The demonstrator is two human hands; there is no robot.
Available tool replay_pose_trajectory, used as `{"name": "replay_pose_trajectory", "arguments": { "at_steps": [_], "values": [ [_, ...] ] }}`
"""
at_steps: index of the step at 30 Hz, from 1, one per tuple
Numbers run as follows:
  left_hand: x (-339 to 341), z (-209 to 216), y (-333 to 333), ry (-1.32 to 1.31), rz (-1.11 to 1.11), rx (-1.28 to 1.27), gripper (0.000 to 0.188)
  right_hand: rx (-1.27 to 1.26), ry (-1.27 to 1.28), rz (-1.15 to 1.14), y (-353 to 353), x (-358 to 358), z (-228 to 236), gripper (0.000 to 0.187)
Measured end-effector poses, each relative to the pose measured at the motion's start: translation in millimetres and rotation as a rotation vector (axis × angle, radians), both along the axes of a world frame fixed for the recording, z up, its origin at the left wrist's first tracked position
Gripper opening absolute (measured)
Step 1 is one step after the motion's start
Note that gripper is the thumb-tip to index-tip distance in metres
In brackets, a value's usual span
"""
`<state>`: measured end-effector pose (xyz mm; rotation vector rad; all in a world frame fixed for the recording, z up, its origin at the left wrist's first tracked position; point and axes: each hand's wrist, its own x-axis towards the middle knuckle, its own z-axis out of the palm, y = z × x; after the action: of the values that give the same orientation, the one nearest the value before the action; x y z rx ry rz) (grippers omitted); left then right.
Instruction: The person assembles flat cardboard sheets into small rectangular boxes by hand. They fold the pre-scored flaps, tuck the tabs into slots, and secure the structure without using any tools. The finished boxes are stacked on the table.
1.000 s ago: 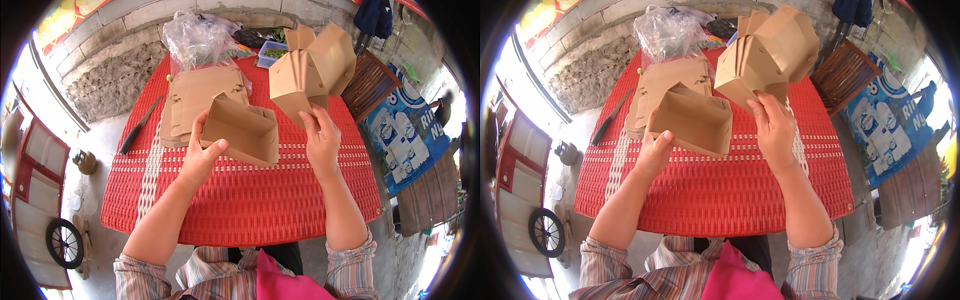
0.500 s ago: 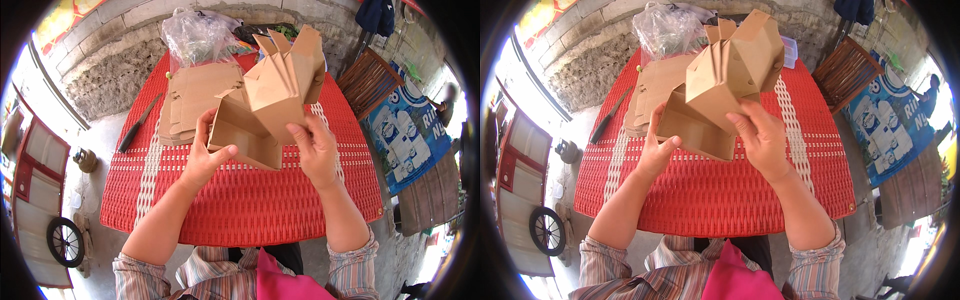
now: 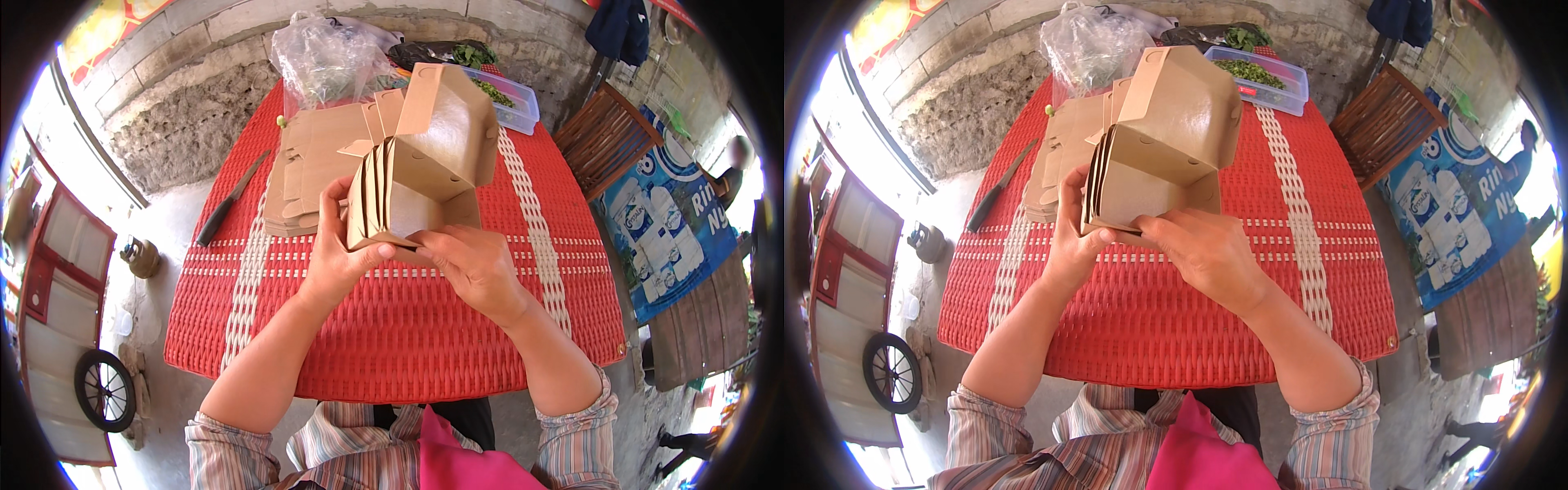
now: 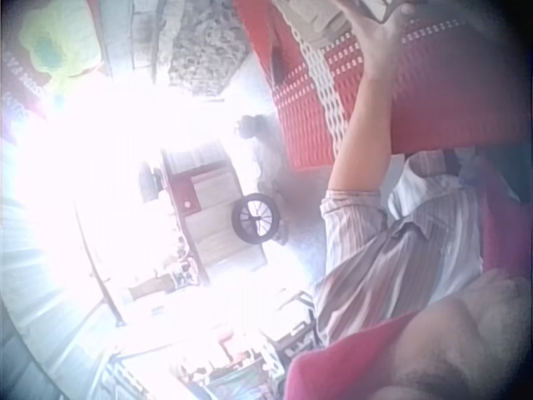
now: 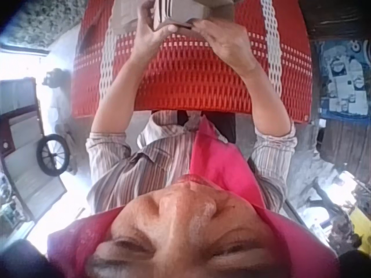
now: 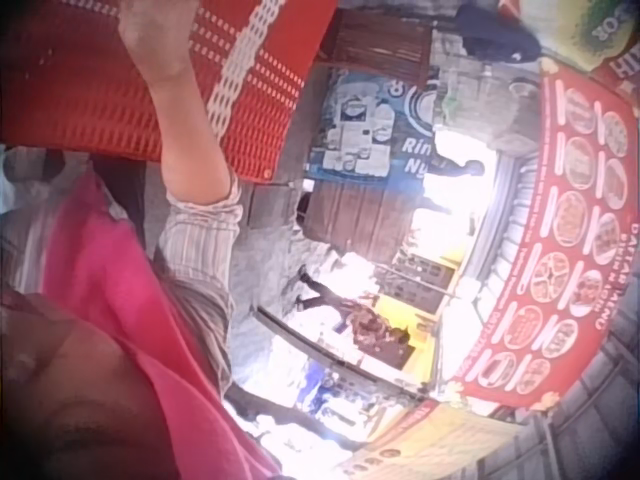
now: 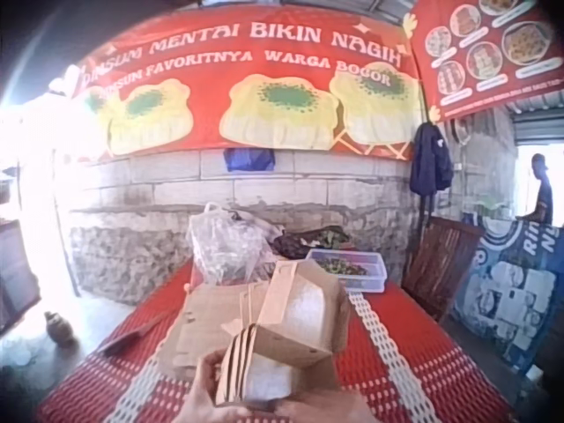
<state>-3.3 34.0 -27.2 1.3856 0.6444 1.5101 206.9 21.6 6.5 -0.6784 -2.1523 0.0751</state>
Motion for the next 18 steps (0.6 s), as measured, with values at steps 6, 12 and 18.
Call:
{"name": "replay_pose_trajectory", "arguments": {
  "at_steps": [6,12,18],
  "values": [
    [-21.5,11.3,-1.4,-0.151,-0.235,-0.163,0.092,0.201,-0.219,0.007,5.2,1.0,-5.5,0.027],
    [-21.1,24.9,-5.7,-0.269,0.019,-0.387,0.070,0.294,-0.364,0.077,2.6,-4.4,-9.8,0.025],
    [-25.3,21.0,2.5,-0.418,0.060,-0.283,0.052,0.283,-0.389,0.079,1.0,-8.9,-14.4,0.026]
  ]
}}
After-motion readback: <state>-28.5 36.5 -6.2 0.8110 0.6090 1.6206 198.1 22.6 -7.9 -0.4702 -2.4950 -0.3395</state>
